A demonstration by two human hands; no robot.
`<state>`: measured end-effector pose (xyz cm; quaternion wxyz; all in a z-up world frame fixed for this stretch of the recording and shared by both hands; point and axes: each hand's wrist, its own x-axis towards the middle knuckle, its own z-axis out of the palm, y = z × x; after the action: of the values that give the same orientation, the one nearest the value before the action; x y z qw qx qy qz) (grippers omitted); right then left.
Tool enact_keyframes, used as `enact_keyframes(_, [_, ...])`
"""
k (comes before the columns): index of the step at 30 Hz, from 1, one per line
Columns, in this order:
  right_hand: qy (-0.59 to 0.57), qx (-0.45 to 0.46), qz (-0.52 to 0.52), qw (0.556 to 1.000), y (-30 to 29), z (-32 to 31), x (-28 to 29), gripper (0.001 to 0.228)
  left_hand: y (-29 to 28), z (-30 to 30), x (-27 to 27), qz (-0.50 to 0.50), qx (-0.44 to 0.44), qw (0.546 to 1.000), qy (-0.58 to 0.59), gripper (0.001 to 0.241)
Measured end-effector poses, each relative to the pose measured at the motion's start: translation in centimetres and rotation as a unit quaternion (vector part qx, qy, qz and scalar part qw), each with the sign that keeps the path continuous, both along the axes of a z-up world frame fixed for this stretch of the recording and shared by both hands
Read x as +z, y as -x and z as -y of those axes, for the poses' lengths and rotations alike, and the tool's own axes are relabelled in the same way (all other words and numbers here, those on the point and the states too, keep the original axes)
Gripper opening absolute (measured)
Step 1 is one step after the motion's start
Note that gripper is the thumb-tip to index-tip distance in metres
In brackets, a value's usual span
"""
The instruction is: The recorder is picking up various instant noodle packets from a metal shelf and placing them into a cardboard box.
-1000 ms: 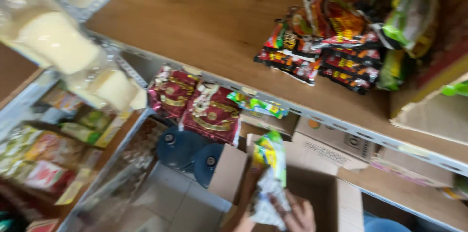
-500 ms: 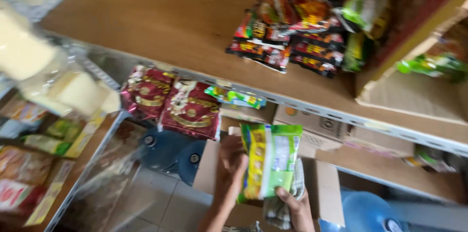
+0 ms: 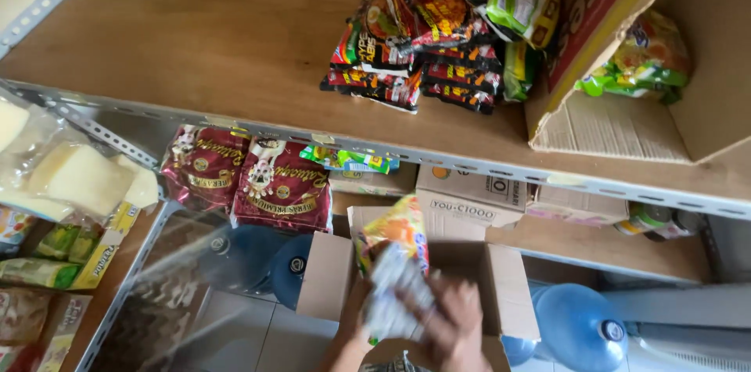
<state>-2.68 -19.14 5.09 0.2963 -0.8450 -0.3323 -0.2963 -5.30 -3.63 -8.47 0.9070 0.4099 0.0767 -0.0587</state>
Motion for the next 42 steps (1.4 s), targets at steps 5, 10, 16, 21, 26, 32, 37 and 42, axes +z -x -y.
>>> enact_keyframes(5, [-0.151,-0.079,-0.138,0.976,-3.9,0.1,4.5,0.058,-2.2,-0.6,5.3,-0.135,-0.053,0.982,0.124,0.077])
enact_keyframes(10, [-0.015,-0.051,-0.076,0.996,0.6,-2.4,3.3,0.064,-3.2,-2.1,2.2,-0.066,-0.052,0.967,0.24,0.068])
enact_keyframes(16, [-0.017,0.004,-0.079,0.997,0.5,-3.9,1.4,0.053,-2.2,-5.9,-4.5,-0.065,-0.013,0.99,0.128,0.071])
enact_keyframes(21, [-0.196,-0.074,-0.188,0.96,-1.9,-3.4,1.0,0.055,-1.9,-5.6,4.5,-0.046,-0.034,0.995,0.076,0.075])
enact_keyframes(26, [-0.083,-0.039,-0.127,0.988,1.5,-4.7,-1.6,0.064,-3.0,-6.4,2.1,-0.063,0.071,0.987,0.133,0.086])
enact_keyframes(32, [-0.041,-0.055,-0.107,0.992,1.5,-4.4,-3.3,0.057,-4.8,-5.6,11.0,0.104,-0.018,0.968,0.226,0.091])
enact_keyframes(37, [-0.194,-0.113,-0.155,0.962,0.2,-2.5,-0.5,0.056,-3.3,-4.6,3.9,-0.034,0.142,0.974,0.172,0.082])
enact_keyframes(42, [-0.028,-0.03,-0.009,0.999,0.9,-2.6,-0.7,0.054,-3.8,-2.8,0.3,-0.042,0.109,0.983,0.138,0.078])
